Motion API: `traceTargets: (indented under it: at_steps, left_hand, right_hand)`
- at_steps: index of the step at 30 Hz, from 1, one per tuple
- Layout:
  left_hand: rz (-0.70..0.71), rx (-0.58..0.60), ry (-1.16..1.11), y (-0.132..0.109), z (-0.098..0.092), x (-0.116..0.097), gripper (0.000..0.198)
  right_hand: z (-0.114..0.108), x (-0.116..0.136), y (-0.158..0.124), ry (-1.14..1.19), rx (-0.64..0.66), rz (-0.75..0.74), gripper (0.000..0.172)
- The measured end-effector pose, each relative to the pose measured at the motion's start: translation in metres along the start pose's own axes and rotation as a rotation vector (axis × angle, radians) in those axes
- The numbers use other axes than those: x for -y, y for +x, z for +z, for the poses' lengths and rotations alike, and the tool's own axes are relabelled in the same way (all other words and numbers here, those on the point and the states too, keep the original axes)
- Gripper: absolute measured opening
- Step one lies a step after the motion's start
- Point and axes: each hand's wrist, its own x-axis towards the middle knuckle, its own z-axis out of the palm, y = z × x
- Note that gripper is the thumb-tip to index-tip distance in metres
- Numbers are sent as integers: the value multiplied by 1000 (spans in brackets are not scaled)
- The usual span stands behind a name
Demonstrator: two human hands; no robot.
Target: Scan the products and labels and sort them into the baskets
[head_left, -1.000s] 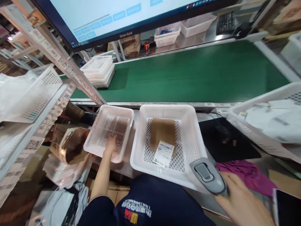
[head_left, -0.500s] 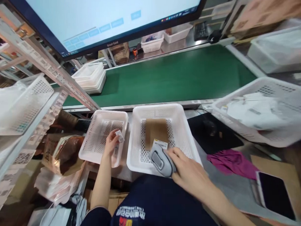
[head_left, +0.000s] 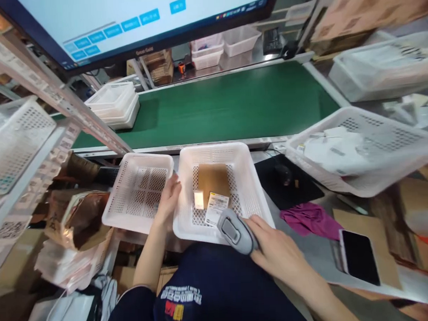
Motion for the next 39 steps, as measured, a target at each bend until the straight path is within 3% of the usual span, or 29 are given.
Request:
traceTargets:
  at_steps: [2,4,7,9,13,16,19,21,24,30,35,39]
  left_hand:
    - [-97,-207,146,5,-28,19,49]
    - [-272,-290,406,2,-55,40,51]
    - [-525,-231,719,-12,-77,68,52]
    - [-609,-196,756,-22,-80,81,42]
    - [-599,-197,707,-21,-81,84,22]
    - [-496,-280,577,-7,-80,60,24]
    - [-341,-300,27,5,-69,22,37]
    - [-272,-204,-366,9,-54,-5,43]
    - [-320,-36,-606,9,-26,-35,43]
    - [-456,311,-663,0,18,-60,65]
    - [-416,304,-587,-5,38,-55,69]
    - [-272,299,-234,-22,45,-40,63]
  right_hand:
    - [7,-15,-7,-21,31,52,50]
    - [10,-24,-10,-41,62,86,47]
    - [6,-21,-8,-71,97,74,49]
    - [-2,-13,0,-74,88,41,49]
    - [-24,3,22,-88,-15,24,46]
    - [-36,12,31,-97,-61,-14,53]
    - [-41,23,34,-70,-80,-109,59]
    - [-41,32,34,-40,-109,-177,61]
    - [-41,45,34,-3,-143,-232,65]
    - [-49,53,33,80,-178,-210,72]
    - [-44,44,30,115,-244,-207,71]
    - [-30,22,17,140,-304,-237,66]
